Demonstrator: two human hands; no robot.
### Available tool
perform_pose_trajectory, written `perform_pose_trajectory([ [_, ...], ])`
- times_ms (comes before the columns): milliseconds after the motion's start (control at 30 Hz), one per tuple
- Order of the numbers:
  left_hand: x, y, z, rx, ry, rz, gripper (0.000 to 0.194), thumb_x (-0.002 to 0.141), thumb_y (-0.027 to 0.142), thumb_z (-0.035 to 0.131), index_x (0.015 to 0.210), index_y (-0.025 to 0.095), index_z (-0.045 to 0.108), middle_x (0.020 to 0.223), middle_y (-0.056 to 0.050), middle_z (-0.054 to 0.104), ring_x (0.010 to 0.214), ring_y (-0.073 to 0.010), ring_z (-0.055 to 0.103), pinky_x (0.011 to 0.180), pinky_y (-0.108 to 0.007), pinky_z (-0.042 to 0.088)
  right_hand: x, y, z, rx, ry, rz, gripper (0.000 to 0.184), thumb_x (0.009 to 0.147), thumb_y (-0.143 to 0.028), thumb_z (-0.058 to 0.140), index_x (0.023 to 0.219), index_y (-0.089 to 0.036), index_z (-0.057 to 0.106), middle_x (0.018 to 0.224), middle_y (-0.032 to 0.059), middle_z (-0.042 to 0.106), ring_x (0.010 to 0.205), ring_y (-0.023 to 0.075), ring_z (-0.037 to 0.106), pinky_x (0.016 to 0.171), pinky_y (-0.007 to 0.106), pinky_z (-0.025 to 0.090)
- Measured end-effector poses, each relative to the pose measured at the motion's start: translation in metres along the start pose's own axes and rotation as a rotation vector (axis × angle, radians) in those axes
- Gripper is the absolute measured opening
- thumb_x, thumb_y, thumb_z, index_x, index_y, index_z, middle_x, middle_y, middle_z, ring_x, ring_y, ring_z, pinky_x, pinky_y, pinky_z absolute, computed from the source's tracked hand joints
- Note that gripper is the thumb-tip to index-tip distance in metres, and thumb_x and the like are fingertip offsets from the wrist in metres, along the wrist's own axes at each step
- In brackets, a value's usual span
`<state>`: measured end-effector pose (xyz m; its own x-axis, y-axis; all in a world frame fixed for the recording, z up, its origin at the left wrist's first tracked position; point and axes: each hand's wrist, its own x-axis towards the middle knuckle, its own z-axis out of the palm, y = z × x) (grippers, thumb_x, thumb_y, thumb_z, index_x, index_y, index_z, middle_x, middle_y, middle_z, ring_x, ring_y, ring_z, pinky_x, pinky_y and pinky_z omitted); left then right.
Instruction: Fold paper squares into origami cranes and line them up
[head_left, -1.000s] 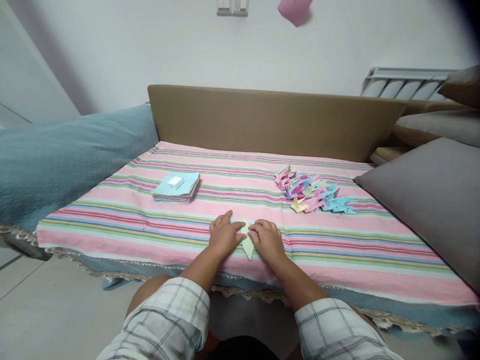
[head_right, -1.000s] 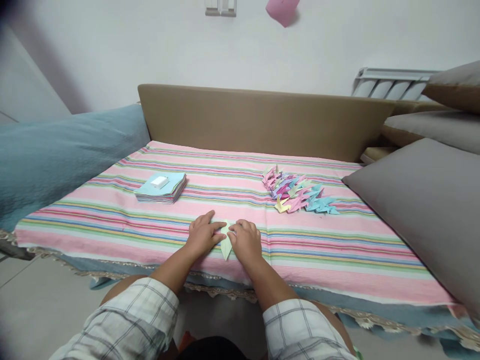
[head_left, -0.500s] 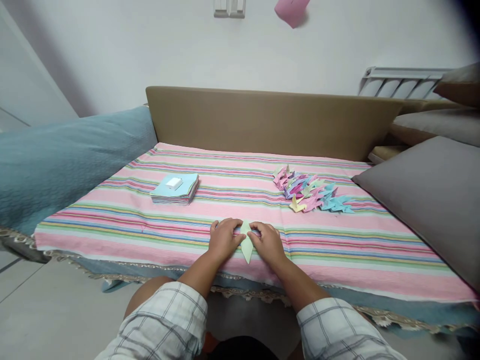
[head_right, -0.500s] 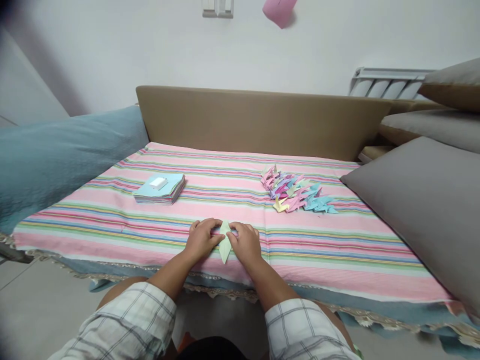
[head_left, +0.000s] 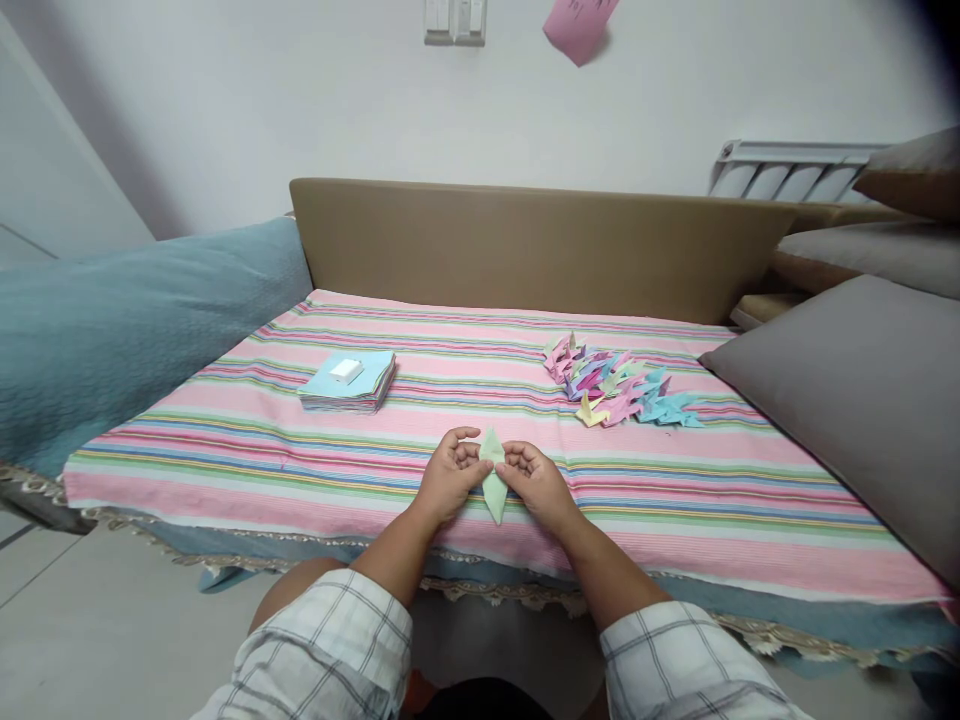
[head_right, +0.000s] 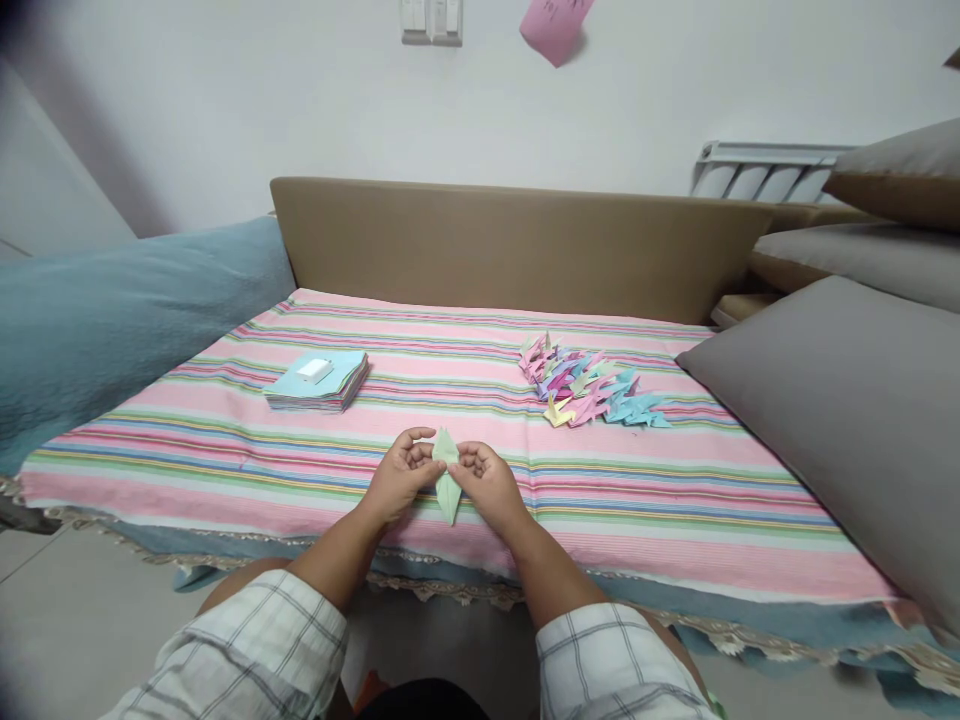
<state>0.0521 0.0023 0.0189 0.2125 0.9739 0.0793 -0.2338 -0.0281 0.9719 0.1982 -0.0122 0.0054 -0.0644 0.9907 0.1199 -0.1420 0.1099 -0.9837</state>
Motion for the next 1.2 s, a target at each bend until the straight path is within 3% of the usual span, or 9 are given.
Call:
perform_pose_trajectory([
  [67, 0.000, -0.002, -0.001, 0.103, 0.065, 0.083, 0.039, 0.059, 0.032, 0.075, 0.085, 0.019, 0.049, 0.072, 0.004, 0.057, 0.058, -0.0082, 0.051, 0.057, -0.021, 0.040, 0.000, 0.000, 0.000, -0.012, 0.004, 0.006, 0.031, 0.064, -0.040, 0.071, 0.082, -0.019, 0.057, 0.066, -0.0027, 0.056, 0.060, 0.0107, 0.052, 0.058, 0.024, 0.043],
  [167, -0.002, -0.004, -0.003, 0.456, 0.172, 0.315, 0.019, 0.067, 0.025, 0.068, 0.067, 0.018, 0.051, 0.071, 0.002, 0.054, 0.063, -0.0096, 0.050, 0.061, -0.023, 0.042, 0.000, 0.002, 0.001, -0.030, 0.057, -0.022, 0.030, 0.063, -0.041, 0.072, 0.078, -0.019, 0.058, 0.064, -0.0030, 0.056, 0.058, 0.0103, 0.050, 0.056, 0.024, 0.042],
  [267, -0.007, -0.002, -0.001, 0.643, 0.102, 0.421, 0.005, 0.074, 0.022, 0.061, 0.077, 0.019, 0.064, 0.078, -0.002, 0.061, 0.074, -0.0138, 0.056, 0.070, -0.027, 0.045, -0.002, 0.003, 0.003, -0.042, 0.104, -0.070, 0.029, 0.064, -0.040, 0.071, 0.081, -0.019, 0.059, 0.066, -0.0025, 0.057, 0.059, 0.0109, 0.051, 0.057, 0.024, 0.042],
  [400, -0.011, 0.001, 0.005, 0.415, 0.039, 0.266, 0.021, 0.077, 0.029, 0.060, 0.094, 0.018, 0.066, 0.090, -0.006, 0.067, 0.082, -0.0157, 0.061, 0.074, -0.028, 0.049, -0.007, 0.000, 0.002, -0.082, 0.085, -0.125, 0.028, 0.074, -0.041, 0.063, 0.092, -0.020, 0.063, 0.076, 0.0008, 0.062, 0.065, 0.0128, 0.055, 0.062, 0.026, 0.045],
  [633, -0.007, 0.001, 0.007, 0.023, 0.098, 0.012, 0.031, 0.061, 0.038, 0.074, 0.076, 0.015, 0.060, 0.056, 0.005, 0.056, 0.051, -0.0077, 0.053, 0.053, -0.021, 0.046, -0.009, -0.002, -0.001, -0.321, 0.079, -0.316, 0.024, 0.081, -0.035, 0.055, 0.095, -0.022, 0.070, 0.095, 0.0061, 0.060, 0.092, 0.0180, 0.057, 0.083, 0.032, 0.047],
  [767, -0.006, 0.003, 0.007, -0.026, 0.117, -0.044, 0.034, 0.060, 0.041, 0.074, 0.076, 0.015, 0.058, 0.054, 0.006, 0.056, 0.048, -0.0075, 0.051, 0.053, -0.022, 0.045, -0.006, 0.002, -0.001, -0.258, 0.100, -0.237, 0.024, 0.078, -0.038, 0.058, 0.091, -0.023, 0.071, 0.108, 0.0068, 0.060, 0.106, 0.0203, 0.055, 0.094, 0.035, 0.043],
  [1000, -0.003, 0.000, 0.002, 0.123, 0.065, -0.049, 0.027, 0.065, 0.038, 0.068, 0.077, 0.017, 0.058, 0.057, 0.005, 0.055, 0.051, -0.0090, 0.052, 0.054, -0.023, 0.044, -0.001, 0.007, -0.002, -0.040, 0.097, 0.020, 0.030, 0.065, -0.041, 0.068, 0.086, -0.020, 0.068, 0.082, 0.0041, 0.069, 0.075, 0.0183, 0.063, 0.072, 0.034, 0.051],
  [1100, -0.002, -0.001, -0.005, 0.370, 0.074, 0.017, 0.020, 0.070, 0.031, 0.063, 0.084, 0.019, 0.056, 0.057, 0.006, 0.054, 0.050, -0.0093, 0.049, 0.052, -0.021, 0.038, 0.000, 0.006, -0.003, -0.080, 0.070, 0.084, 0.030, 0.064, -0.038, 0.068, 0.087, -0.018, 0.067, 0.072, 0.0019, 0.067, 0.065, 0.0159, 0.061, 0.065, 0.031, 0.050],
  [1200, -0.003, 0.001, -0.010, 0.697, 0.068, 0.061, 0.018, 0.073, 0.025, 0.058, 0.090, 0.022, 0.053, 0.059, 0.007, 0.056, 0.052, -0.0107, 0.050, 0.052, -0.022, 0.033, -0.001, 0.004, -0.004, -0.263, 0.030, 0.077, 0.026, 0.068, -0.034, 0.064, 0.088, -0.017, 0.068, 0.070, 0.0014, 0.066, 0.063, 0.0158, 0.060, 0.062, 0.031, 0.049],
])
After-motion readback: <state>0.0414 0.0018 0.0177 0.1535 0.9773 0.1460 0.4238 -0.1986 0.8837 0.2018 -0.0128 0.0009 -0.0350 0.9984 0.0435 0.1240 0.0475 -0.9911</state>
